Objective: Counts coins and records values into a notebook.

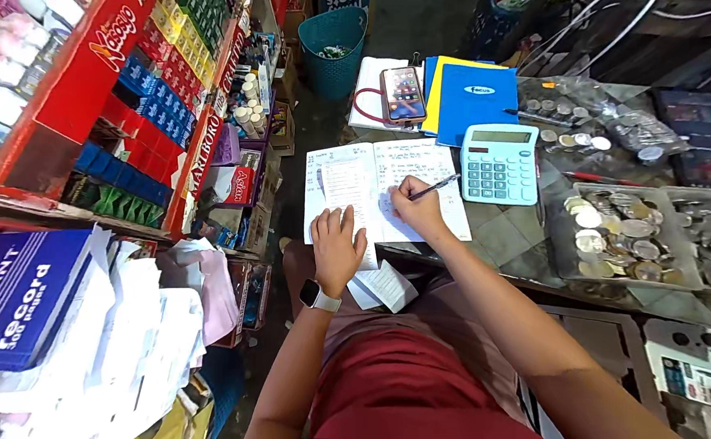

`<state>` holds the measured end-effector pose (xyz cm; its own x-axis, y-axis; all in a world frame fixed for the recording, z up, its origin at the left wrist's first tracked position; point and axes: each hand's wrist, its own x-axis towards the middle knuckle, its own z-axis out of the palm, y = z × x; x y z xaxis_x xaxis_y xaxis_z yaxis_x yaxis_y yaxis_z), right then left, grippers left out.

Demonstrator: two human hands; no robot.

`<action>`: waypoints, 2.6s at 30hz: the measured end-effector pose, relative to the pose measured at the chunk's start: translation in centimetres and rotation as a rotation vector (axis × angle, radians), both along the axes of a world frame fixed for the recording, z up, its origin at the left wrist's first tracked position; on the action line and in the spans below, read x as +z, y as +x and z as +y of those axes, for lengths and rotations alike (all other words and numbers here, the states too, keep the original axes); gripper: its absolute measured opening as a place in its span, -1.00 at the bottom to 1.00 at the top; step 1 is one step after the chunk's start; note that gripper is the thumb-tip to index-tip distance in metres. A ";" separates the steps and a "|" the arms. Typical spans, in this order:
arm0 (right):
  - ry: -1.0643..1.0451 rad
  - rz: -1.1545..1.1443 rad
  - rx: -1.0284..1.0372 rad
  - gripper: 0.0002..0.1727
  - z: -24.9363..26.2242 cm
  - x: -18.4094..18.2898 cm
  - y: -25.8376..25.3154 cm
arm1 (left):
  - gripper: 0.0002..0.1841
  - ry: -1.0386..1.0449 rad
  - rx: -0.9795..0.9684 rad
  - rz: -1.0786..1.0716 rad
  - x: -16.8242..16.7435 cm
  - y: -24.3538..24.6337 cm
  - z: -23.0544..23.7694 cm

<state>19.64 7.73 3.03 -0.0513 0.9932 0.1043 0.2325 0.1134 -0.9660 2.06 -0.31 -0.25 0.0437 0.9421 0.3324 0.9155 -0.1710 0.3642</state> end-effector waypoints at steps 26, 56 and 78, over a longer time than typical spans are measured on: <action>0.162 -0.108 -0.019 -0.63 -0.4 -1.2 0.2 | -0.48 0.016 0.006 0.017 -0.1 -0.1 -0.1; 0.156 -0.141 -0.058 -0.62 -0.6 -0.9 0.9 | -0.48 0.052 0.006 0.024 -0.4 0.2 0.2; -0.239 -1.008 -0.255 -0.51 2.7 6.0 15.4 | -0.43 0.033 -0.009 0.030 -0.3 -0.6 -0.1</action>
<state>35.05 10.45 8.99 0.2073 0.9758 -0.0692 0.9267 -0.2185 -0.3056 1.49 -0.37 -0.50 0.0627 0.9302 0.3616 0.9244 -0.1908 0.3304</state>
